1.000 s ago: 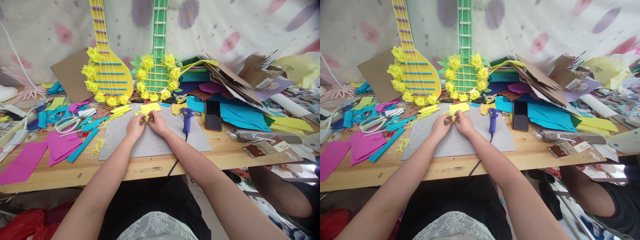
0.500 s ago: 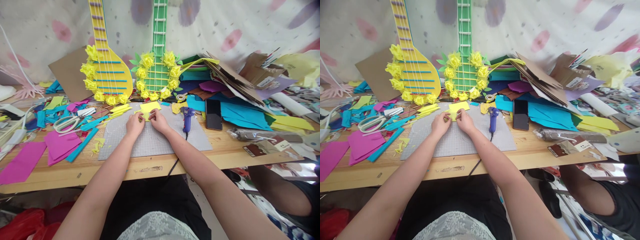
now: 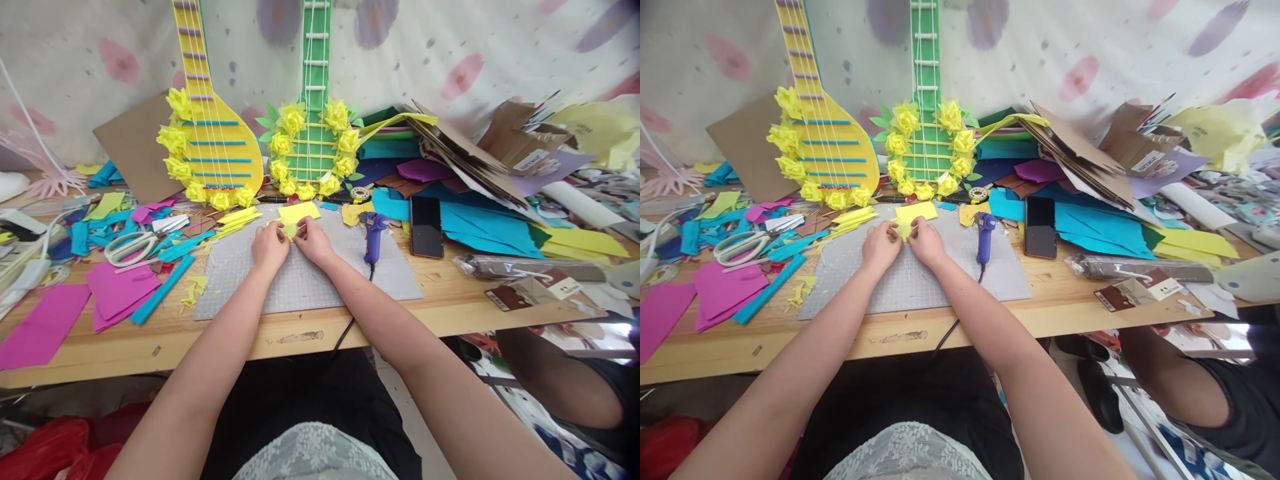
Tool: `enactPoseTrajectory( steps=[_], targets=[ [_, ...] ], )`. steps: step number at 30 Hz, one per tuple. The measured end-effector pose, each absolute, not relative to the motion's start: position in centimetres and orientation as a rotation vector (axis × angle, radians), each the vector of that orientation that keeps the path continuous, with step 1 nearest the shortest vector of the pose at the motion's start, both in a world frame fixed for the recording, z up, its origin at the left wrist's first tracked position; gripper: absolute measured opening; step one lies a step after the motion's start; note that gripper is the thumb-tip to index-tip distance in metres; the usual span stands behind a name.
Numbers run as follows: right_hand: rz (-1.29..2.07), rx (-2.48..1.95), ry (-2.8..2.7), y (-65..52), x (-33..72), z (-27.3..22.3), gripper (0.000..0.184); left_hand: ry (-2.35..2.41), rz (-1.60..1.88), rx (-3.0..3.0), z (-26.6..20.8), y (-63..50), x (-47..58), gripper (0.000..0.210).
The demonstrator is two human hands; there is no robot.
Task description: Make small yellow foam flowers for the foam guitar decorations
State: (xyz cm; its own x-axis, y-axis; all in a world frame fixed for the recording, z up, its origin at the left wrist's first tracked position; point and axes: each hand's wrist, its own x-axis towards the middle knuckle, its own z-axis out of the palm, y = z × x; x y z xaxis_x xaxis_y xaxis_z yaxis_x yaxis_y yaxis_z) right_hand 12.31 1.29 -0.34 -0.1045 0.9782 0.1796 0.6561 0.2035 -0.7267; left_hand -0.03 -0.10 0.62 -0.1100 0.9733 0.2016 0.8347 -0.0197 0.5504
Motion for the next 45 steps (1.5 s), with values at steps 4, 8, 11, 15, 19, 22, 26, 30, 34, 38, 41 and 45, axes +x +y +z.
enactPoseTrajectory(
  steps=[4,8,11,15,19,22,26,30,34,38,41,45],
  targets=[
    [0.607,-1.523,-1.849,1.3,12.3,-0.4,0.027,2.036,0.825,1.947,0.6,-0.1,0.0,0.029],
    [0.592,-1.522,-1.871,1.4,12.3,-0.4,0.026,2.059,0.803,1.979,0.6,0.0,0.0,0.027],
    [0.578,-1.514,-1.886,1.4,12.3,-0.4,0.025,2.066,0.781,1.993,0.7,-0.2,0.1,0.026],
    [0.553,-1.508,-1.909,1.4,12.3,-0.5,0.024,2.077,0.748,2.098,0.9,-0.5,0.3,0.017],
    [0.515,-1.502,-1.943,1.5,12.3,-0.8,0.025,2.115,0.691,2.124,0.9,-0.8,0.5,0.014],
    [0.502,-1.501,-1.962,1.5,12.2,-0.8,0.026,2.13,0.673,2.105,0.8,-0.8,0.5,0.017],
    [0.493,-1.496,-1.97,1.4,12.3,-0.6,0.026,2.154,0.685,2.094,0.8,-0.7,0.3,0.014],
    [0.485,-1.487,-1.993,1.2,12.3,-0.5,0.026,2.151,0.704,2.075,0.6,-0.4,-0.1,0.019],
    [0.465,-1.478,-2.041,1.3,12.4,-0.6,0.027,2.118,0.72,2.067,0.5,-0.3,-0.3,0.029],
    [0.452,-1.468,-2.061,1.4,12.4,-0.8,0.027,2.026,0.777,2.081,0.6,-0.3,-0.9,0.034],
    [0.452,-1.474,-2.048,1.3,12.4,-0.8,0.027,1.917,0.91,2.116,0.7,0.0,-2.2,0.044],
    [0.452,-1.437,-2.027,1.1,12.7,-0.7,0.028,1.95,0.887,2.057,0.7,0.5,-4.2,0.048]
  ],
)
